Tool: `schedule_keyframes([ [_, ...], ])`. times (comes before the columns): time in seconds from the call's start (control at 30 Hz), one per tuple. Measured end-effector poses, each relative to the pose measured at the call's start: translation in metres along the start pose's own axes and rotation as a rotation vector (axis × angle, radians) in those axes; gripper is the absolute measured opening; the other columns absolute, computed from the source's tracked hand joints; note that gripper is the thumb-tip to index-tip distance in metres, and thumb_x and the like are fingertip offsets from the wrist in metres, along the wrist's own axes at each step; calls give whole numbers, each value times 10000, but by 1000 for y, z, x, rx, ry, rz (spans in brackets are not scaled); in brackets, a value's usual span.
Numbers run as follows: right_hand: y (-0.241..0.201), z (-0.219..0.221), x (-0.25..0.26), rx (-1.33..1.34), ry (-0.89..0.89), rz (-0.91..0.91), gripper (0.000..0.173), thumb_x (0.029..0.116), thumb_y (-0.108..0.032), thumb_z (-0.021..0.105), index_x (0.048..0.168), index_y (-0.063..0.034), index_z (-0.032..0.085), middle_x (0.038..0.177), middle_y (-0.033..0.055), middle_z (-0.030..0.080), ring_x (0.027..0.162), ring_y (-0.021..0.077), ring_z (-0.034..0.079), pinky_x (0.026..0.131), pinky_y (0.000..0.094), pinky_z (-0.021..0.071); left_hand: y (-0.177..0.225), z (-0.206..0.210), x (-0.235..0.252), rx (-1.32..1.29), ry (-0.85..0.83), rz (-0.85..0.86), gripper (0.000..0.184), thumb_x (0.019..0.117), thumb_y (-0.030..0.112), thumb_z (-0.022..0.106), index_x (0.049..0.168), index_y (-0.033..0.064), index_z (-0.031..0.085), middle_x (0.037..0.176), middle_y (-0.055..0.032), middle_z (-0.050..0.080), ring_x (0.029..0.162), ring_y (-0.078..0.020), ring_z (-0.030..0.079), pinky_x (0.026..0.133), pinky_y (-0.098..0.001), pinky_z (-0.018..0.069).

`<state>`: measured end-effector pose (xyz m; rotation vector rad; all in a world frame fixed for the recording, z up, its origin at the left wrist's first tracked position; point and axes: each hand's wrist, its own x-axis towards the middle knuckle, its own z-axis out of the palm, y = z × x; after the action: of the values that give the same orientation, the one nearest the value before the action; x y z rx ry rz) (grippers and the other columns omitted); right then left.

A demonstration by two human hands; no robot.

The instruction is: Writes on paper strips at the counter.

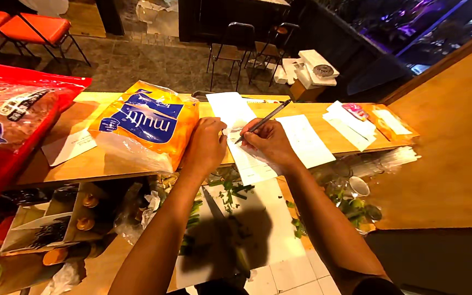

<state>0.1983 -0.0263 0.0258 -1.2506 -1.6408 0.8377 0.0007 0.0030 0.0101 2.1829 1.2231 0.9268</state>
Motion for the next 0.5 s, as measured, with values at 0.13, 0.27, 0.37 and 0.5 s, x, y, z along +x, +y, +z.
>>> schedule_keyframes([
  [0.13,0,0,0,-9,-6,-6,57,950,-35,624,959,-36,681,732,5,688,616,49,632,557,192,519,0,0,0,-2,5,-3,244,981,90,635,1199,5,706,1356,-172,632,1356,-305,529,1146,-452,417],
  [0.27,-1,0,0,-27,-14,-11,65,948,-49,623,961,-41,686,739,8,688,617,49,628,561,198,519,0,0,0,-4,9,-3,239,978,86,640,1192,4,709,1351,-175,634,1349,-308,534,1142,-447,420],
  [0.37,0,0,1,-20,-23,-21,61,933,-54,621,938,-50,682,721,1,678,612,55,628,566,210,526,1,0,1,1,1,-11,240,985,91,634,1198,7,706,1362,-178,627,1350,-307,534,1134,-451,428],
  [0.5,0,-6,-1,-1,-11,-22,71,953,-58,606,954,-56,677,706,-4,668,598,54,618,552,200,512,-1,0,1,0,12,1,240,981,90,643,1194,4,708,1354,-179,633,1344,-313,538,1135,-455,428],
])
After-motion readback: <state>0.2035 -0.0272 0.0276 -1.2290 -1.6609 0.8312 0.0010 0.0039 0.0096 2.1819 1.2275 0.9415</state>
